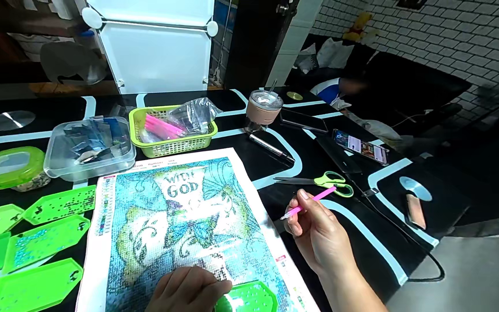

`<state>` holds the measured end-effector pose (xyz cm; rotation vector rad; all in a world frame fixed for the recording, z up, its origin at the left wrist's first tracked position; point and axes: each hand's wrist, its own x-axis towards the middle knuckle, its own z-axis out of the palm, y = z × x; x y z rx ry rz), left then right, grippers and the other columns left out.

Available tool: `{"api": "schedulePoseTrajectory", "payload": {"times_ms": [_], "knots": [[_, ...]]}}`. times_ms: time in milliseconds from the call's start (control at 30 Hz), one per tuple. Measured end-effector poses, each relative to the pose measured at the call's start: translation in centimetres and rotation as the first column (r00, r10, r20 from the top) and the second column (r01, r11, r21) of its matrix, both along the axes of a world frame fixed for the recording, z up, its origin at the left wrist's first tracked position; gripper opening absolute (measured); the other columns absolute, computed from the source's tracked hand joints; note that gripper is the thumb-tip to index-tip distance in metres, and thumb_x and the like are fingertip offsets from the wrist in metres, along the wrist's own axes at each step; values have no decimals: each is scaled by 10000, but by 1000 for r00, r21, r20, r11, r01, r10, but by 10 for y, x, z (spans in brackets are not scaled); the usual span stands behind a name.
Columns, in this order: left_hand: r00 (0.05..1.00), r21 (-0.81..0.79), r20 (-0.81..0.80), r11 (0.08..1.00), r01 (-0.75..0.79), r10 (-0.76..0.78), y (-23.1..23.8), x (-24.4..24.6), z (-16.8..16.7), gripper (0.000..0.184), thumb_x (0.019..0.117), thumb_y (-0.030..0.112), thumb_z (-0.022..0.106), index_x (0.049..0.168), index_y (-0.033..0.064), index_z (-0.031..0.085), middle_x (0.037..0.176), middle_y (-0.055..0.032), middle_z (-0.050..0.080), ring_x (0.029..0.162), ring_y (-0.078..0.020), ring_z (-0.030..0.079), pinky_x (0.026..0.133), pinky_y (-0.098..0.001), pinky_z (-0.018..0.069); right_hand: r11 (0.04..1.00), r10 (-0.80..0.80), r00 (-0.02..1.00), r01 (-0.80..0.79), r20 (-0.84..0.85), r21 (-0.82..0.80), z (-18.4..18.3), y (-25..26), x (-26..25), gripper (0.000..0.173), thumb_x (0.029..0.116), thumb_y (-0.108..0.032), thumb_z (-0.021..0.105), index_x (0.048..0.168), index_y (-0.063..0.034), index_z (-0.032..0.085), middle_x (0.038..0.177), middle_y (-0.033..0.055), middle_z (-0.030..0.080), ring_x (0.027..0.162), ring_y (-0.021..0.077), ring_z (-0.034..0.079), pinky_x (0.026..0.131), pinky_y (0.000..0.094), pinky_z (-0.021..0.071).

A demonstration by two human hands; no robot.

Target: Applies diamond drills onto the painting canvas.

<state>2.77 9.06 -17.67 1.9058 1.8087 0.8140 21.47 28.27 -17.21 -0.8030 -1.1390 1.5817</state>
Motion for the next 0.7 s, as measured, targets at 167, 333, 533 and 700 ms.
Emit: {"api": "schedulePoseTrajectory", "payload": {"times_ms": [167, 333, 533, 700], "knots": [[1000, 0, -1, 1000, 0, 0, 0, 0, -1, 458, 867, 445, 778, 1198, 129, 760, 1073, -128, 717, 1019, -322, 639, 903, -488, 461, 1000, 4, 1000, -4, -24, -15, 0, 0, 6, 419, 1095, -185, 370, 807, -99, 661, 624, 8, 629, 496, 11, 549, 504, 141, 467], [1000, -11, -1, 1000, 10, -10, 0, -1, 0, 458, 867, 441, 781, 1206, 134, 758, 1079, -128, 717, 1023, -326, 639, 901, -493, 460, 999, -1, 1000, 1, 14, -38, -1, 8, 9, 426, 1100, -191, 372, 795, -89, 651, 624, 7, 619, 498, 12, 543, 500, 138, 458], [1000, -13, 7, 1000, 9, -9, 0, -1, 1, 459, 864, 439, 785, 1204, 131, 758, 1086, -133, 715, 1032, -335, 638, 901, -501, 464, 998, 3, 999, 0, 43, -62, -2, 12, 12, 438, 1104, -212, 365, 798, -96, 657, 620, -5, 605, 494, 11, 523, 494, 140, 442], [1000, -9, 2, 1000, 15, -15, -1, -1, 0, 458, 865, 433, 784, 1210, 132, 756, 1080, -130, 714, 1017, -326, 636, 885, -491, 464, 998, -17, 999, 20, 46, -63, -1, 14, 12, 439, 1110, -211, 356, 812, -86, 654, 632, 6, 609, 492, 14, 523, 484, 142, 441]]}}
